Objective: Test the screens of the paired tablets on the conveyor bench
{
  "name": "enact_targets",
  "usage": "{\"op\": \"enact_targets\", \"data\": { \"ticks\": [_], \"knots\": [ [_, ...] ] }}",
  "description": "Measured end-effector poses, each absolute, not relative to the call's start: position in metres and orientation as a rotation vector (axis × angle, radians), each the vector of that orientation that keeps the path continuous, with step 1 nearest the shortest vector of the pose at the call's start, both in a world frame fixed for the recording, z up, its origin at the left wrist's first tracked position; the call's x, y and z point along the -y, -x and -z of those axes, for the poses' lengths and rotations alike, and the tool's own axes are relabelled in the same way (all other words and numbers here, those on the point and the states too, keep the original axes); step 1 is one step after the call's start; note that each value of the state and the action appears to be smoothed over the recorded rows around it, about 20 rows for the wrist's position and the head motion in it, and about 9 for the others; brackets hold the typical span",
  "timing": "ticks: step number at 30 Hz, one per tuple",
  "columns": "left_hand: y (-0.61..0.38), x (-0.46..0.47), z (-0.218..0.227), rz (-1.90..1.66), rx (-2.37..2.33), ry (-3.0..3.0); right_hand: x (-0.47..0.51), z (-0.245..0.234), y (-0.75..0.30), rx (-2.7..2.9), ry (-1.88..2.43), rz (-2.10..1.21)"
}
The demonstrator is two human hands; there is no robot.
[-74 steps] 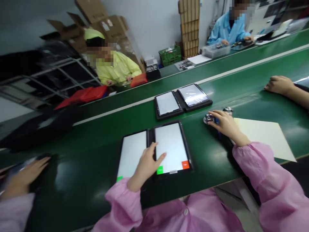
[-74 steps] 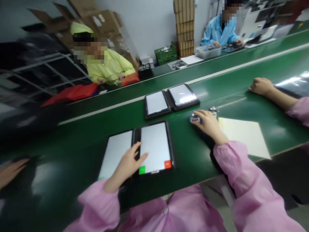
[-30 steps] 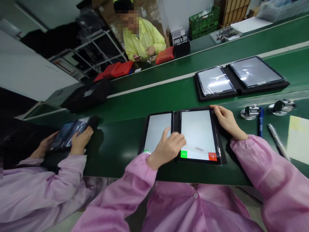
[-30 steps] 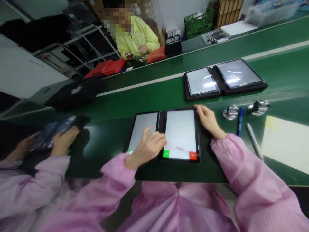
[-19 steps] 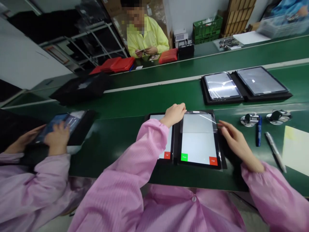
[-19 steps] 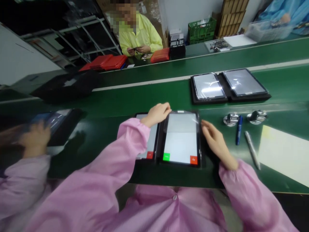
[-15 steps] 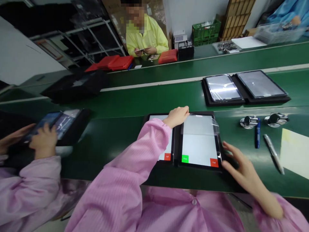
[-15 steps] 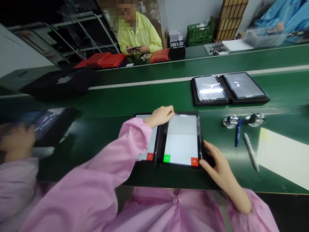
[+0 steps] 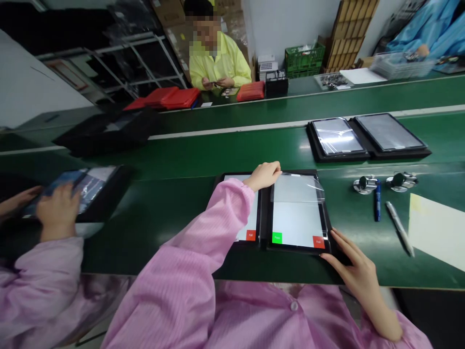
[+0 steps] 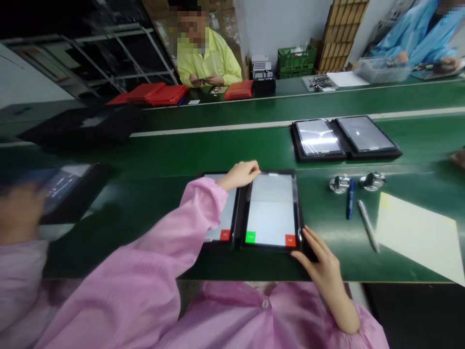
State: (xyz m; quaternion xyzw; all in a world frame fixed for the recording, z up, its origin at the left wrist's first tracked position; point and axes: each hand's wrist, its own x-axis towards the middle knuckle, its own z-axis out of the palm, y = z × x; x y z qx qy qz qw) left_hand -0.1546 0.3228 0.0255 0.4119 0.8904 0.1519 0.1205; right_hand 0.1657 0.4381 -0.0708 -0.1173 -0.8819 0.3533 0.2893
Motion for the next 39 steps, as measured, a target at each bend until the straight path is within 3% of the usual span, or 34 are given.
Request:
{"op": "enact_targets", "data": {
  "ticks": [8, 15, 25, 30, 34, 39],
  "knots": [
    [0.159, -0.312, -0.021, -0.515, -2.565, -1.197, -0.428, 0.061, -0.167, 2.302, 0.447, -1.08],
    [0.165, -0.302, -0.03, -0.64, -2.486, -1.189, -0.481, 0.035, -0.152, 2.419, 0.557, -1.513],
    [0.126, -0.242, -0.078, -1.318, -2.24, -1.549, -0.517, -0.004, -0.035, 2.532, 0.49, -1.981],
    [0.057, -0.212, -0.026, -0.992, -2.06, -1.859, -0.517, 0.005, -0.011, 2.744, 0.295, -1.575],
    [0.02, -0.196, 0.016, -0.671, -2.243, -2.155, -0.482, 0.016, -0.017, 2.726, 0.129, -1.302],
    [0.069, -0.126, 0.032, -1.141, -2.758, -1.583, -0.423, 0.022, -0.072, 2.544, -0.794, -0.597]
  ]
}}
